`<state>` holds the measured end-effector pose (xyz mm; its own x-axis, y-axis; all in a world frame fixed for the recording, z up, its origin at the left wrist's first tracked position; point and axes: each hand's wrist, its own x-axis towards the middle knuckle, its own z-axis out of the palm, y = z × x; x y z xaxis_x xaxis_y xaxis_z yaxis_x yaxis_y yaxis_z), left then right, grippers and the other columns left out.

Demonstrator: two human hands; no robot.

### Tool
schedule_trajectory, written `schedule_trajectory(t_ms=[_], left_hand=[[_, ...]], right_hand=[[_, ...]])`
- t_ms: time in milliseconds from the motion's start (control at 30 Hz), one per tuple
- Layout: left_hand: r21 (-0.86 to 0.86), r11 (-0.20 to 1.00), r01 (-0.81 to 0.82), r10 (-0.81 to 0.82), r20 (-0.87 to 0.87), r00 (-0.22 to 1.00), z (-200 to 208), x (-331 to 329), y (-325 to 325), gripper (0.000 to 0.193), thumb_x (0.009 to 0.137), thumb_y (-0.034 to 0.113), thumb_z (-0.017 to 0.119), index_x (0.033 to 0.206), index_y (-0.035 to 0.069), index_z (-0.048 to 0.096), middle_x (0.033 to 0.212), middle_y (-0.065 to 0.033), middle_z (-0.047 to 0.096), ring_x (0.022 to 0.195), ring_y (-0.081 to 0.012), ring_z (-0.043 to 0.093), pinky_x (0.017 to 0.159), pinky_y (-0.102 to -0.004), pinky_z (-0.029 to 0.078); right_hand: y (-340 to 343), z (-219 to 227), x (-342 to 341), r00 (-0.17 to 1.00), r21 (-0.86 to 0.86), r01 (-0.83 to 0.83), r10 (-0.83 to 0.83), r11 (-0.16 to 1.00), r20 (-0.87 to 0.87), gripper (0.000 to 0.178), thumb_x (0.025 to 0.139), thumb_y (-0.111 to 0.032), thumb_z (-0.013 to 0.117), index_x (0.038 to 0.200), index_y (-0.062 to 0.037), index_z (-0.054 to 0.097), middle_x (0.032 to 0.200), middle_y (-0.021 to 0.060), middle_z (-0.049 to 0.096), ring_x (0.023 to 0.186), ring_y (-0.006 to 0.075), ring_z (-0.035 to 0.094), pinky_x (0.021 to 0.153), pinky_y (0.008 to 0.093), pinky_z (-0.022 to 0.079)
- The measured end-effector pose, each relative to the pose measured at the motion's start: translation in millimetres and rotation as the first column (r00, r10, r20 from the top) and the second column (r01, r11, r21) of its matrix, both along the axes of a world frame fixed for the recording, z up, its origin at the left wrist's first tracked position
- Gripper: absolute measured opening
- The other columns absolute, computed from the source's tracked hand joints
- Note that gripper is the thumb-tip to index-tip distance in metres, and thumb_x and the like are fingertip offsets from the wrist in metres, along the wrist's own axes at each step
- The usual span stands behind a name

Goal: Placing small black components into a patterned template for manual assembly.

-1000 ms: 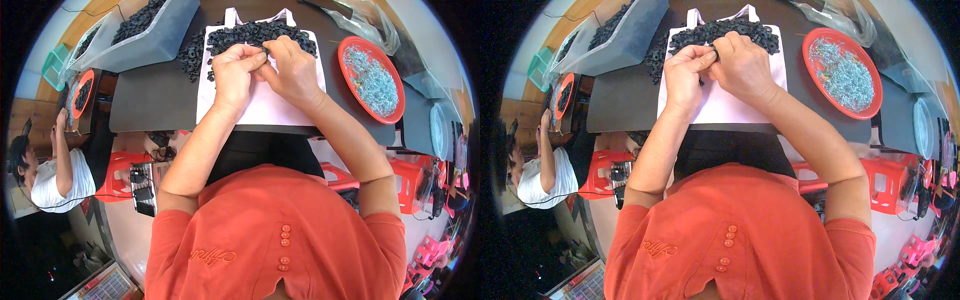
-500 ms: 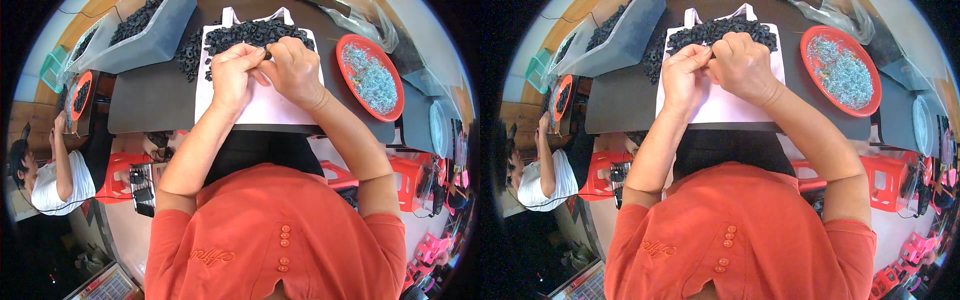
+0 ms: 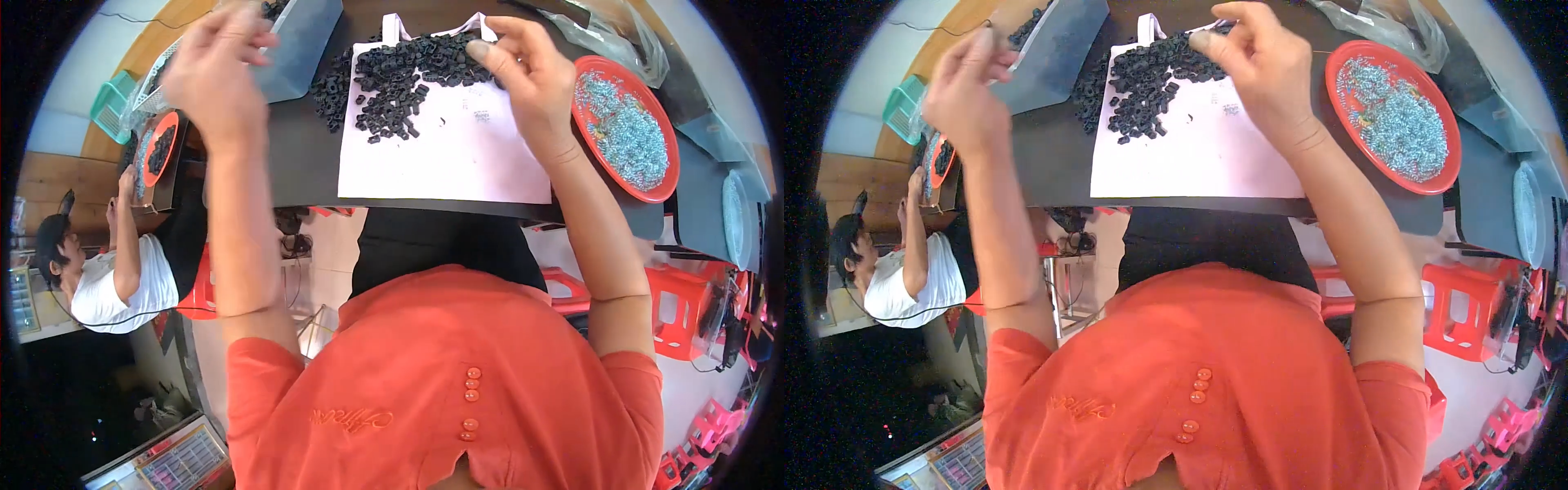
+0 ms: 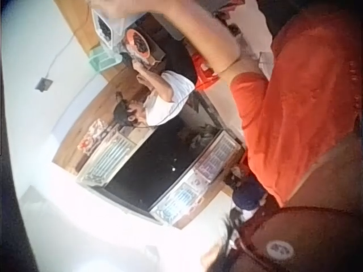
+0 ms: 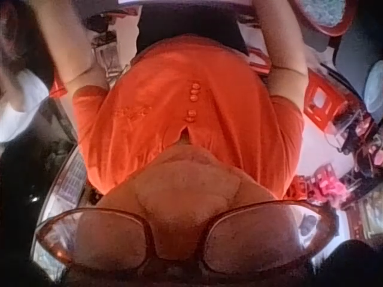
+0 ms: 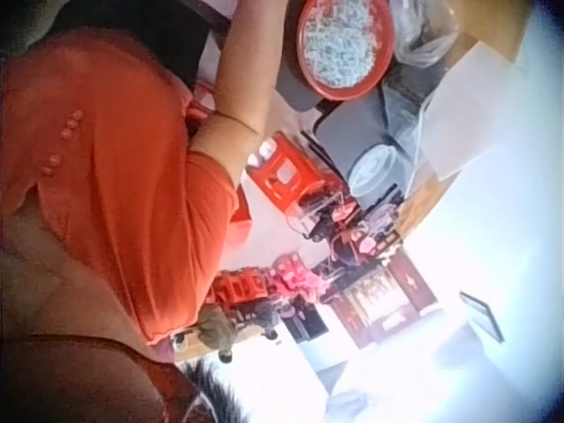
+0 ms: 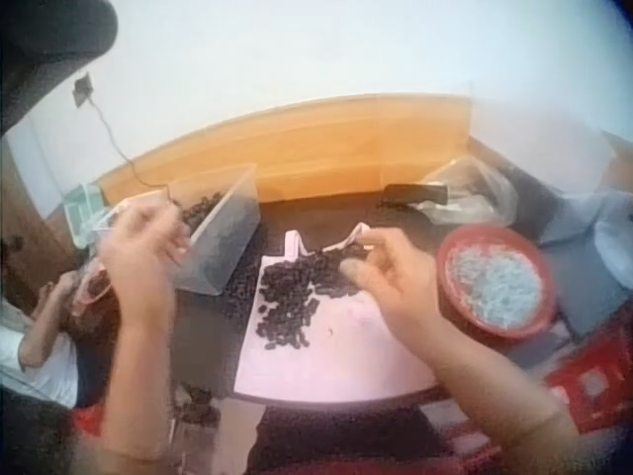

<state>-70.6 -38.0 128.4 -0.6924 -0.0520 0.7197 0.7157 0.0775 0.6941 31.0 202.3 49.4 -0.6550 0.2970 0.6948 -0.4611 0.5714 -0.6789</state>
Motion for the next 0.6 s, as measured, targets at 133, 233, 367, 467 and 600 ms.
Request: schedule_trajectory(t_ms=[133, 233, 367, 467, 600], left_hand=[[-0.273, 0.954, -0.121, 0.138, 0.042, 0.990, 29.7, -61.0, -56.9, 0.018, 0.084, 0.010, 0.069, 0.097, -0.003, 0.070, 0.086, -0.0101, 0.069, 0.075, -0.0140, 0.065, 0.062, -0.0229, 0.047], [-0.555, 0.747, -0.367, 0.190, -0.351, 0.917, 7.4, -65.7, -42.6, 0.019, 0.084, 0.012, 0.068, 0.101, 0.004, 0.071, 0.092, -0.0064, 0.069, 0.083, -0.0135, 0.065, 0.069, -0.0246, 0.048], [-0.606, 0.763, -0.225, -0.097, -0.451, 0.887, -36.3, -4.2, 16.3, 0.011, 0.074, 0.008, 0.071, 0.084, 0.006, 0.067, 0.084, -0.0064, 0.064, 0.081, -0.0231, 0.060, 0.072, -0.0331, 0.049], [-0.738, 0.666, -0.113, -0.170, -0.297, 0.940, -78.8, 6.0, 40.8, 0.015, 0.072, 0.012, 0.073, 0.084, 0.006, 0.066, 0.086, -0.0066, 0.061, 0.089, -0.0256, 0.056, 0.074, -0.0378, 0.048], [-0.814, 0.559, -0.157, -0.078, -0.240, 0.968, -104.1, 3.6, 47.8, 0.018, 0.072, 0.013, 0.073, 0.086, 0.004, 0.067, 0.090, -0.0089, 0.060, 0.093, -0.0281, 0.055, 0.076, -0.0391, 0.049]], right_hand=[[-9.7, 25.7, 4.2, 0.977, -0.432, -0.080, 0.157, 0.898, 0.146, 0.015, 0.087, -0.008, 0.063, 0.100, -0.0009, 0.062, 0.073, 0.0025, 0.062, 0.063, 0.0064, 0.054, 0.057, 0.0196, 0.043], [-2.3, 26.9, 6.5, 0.972, -0.518, -0.057, 0.166, 0.853, 0.166, 0.015, 0.087, -0.010, 0.063, 0.099, -0.0006, 0.061, 0.071, 0.0017, 0.060, 0.061, 0.0063, 0.052, 0.054, 0.0197, 0.041], [8.3, 23.7, 4.1, 0.972, -0.488, 0.001, 0.113, 0.873, 0.205, 0.016, 0.087, -0.008, 0.063, 0.101, -0.0004, 0.060, 0.072, 0.0019, 0.060, 0.061, 0.0064, 0.052, 0.053, 0.0194, 0.040], [15.3, 14.5, -1.2, 0.947, -0.473, -0.042, 0.186, 0.880, 0.262, 0.017, 0.087, -0.008, 0.063, 0.102, -0.0017, 0.060, 0.074, 0.0026, 0.060, 0.061, 0.0069, 0.052, 0.053, 0.0194, 0.040], [25.1, -7.8, -12.1, 0.922, -0.303, -0.113, 0.214, 0.946, 0.323, 0.013, 0.082, -0.010, 0.067, 0.090, 0.0010, 0.067, 0.067, -0.0021, 0.057, 0.062, 0.0044, 0.048, 0.056, 0.0205, 0.038]])
